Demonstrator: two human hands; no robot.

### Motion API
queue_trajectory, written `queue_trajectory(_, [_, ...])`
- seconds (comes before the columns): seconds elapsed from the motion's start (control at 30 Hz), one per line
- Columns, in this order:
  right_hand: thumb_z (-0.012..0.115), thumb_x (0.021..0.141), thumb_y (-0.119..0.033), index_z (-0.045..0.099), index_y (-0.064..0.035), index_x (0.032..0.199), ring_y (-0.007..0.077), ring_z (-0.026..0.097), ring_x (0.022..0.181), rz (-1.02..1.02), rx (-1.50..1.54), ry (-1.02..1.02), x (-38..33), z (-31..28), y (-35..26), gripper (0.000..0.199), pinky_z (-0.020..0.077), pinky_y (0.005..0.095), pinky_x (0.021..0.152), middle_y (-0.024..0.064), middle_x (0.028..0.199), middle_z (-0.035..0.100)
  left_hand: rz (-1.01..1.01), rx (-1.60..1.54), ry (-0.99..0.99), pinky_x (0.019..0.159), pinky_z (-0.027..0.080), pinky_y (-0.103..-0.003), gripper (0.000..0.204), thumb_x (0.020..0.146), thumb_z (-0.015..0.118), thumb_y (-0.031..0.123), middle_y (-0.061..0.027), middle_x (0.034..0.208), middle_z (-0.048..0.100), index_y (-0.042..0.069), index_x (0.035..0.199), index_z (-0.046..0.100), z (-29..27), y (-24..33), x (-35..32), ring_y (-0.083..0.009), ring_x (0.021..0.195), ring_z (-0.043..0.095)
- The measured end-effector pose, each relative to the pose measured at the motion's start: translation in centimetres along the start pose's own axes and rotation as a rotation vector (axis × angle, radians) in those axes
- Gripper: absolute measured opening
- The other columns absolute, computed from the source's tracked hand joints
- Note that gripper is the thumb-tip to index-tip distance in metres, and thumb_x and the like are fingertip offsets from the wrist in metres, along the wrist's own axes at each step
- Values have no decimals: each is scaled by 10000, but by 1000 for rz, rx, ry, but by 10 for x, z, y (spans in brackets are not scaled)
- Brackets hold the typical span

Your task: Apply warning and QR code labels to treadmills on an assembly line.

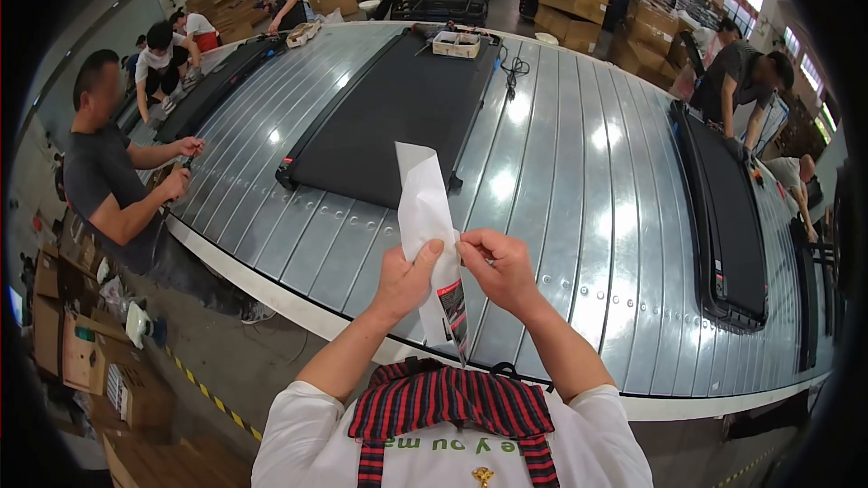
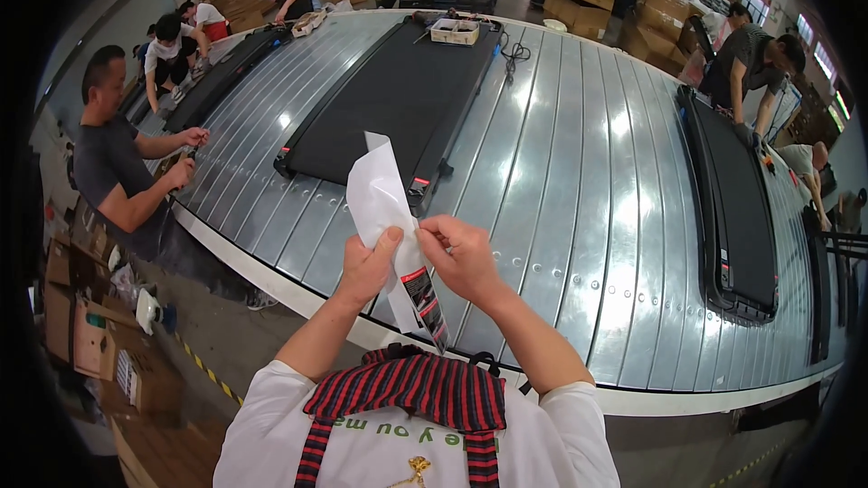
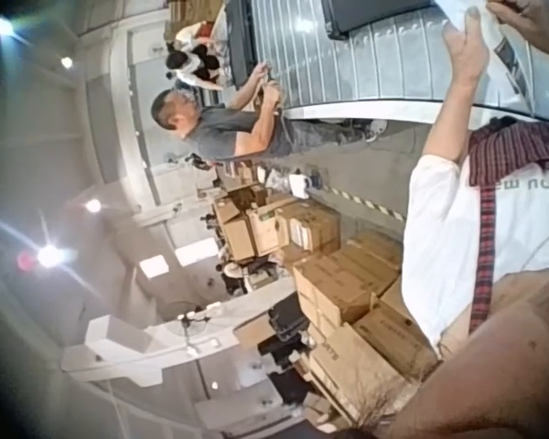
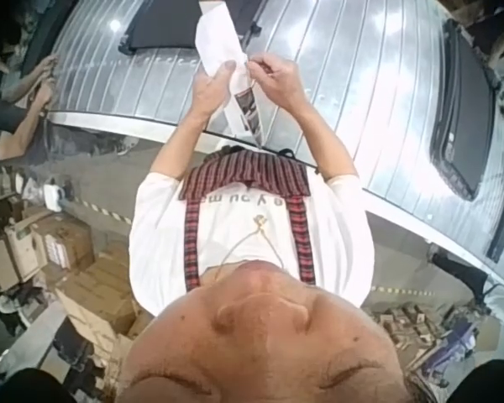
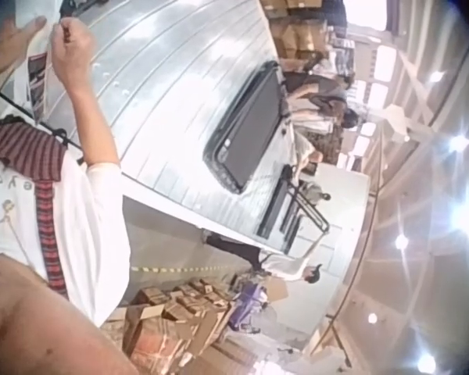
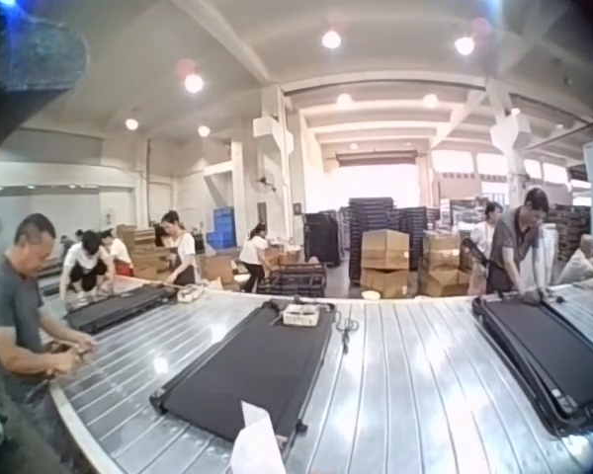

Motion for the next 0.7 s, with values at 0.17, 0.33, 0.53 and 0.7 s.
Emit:
queue_trajectory(0.17, [565,799,-46,564,34,809,78,531,573,88,34,20,1,7,9,81,431,212,508,61,667,586,-58,2,10,661,447,-244,305,841,561,251,-51,833,614,-34,947,592,-7,-3,2,-102,752,554])
queue_trajectory(0.33, [538,823,-49,556,32,808,65,523,580,-11,-79,96,3,17,8,84,425,200,508,21,662,571,48,127,23,660,454,-244,282,820,589,227,-52,823,620,-29,938,602,-11,0,5,-105,750,569])
queue_trajectory(0.53, [503,844,-61,553,15,802,91,534,595,79,133,428,11,-21,11,99,458,221,560,33,692,571,-6,-10,178,663,449,-237,280,816,591,207,-55,854,620,-45,939,599,-42,3,15,-102,752,567])
queue_trajectory(0.7, [593,718,-36,576,-38,795,257,579,652,-378,-605,6,-3,53,-29,79,471,318,549,104,736,580,-220,-168,50,651,451,-253,214,786,602,147,-53,830,621,-34,902,611,-33,-33,17,-104,743,562])
Point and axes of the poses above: each hand's wrist, its own x-axis towards the middle knuckle, its own z-axis out of the palm, y = z × x, the point moved 5 cm from there along x, towards the middle knuckle
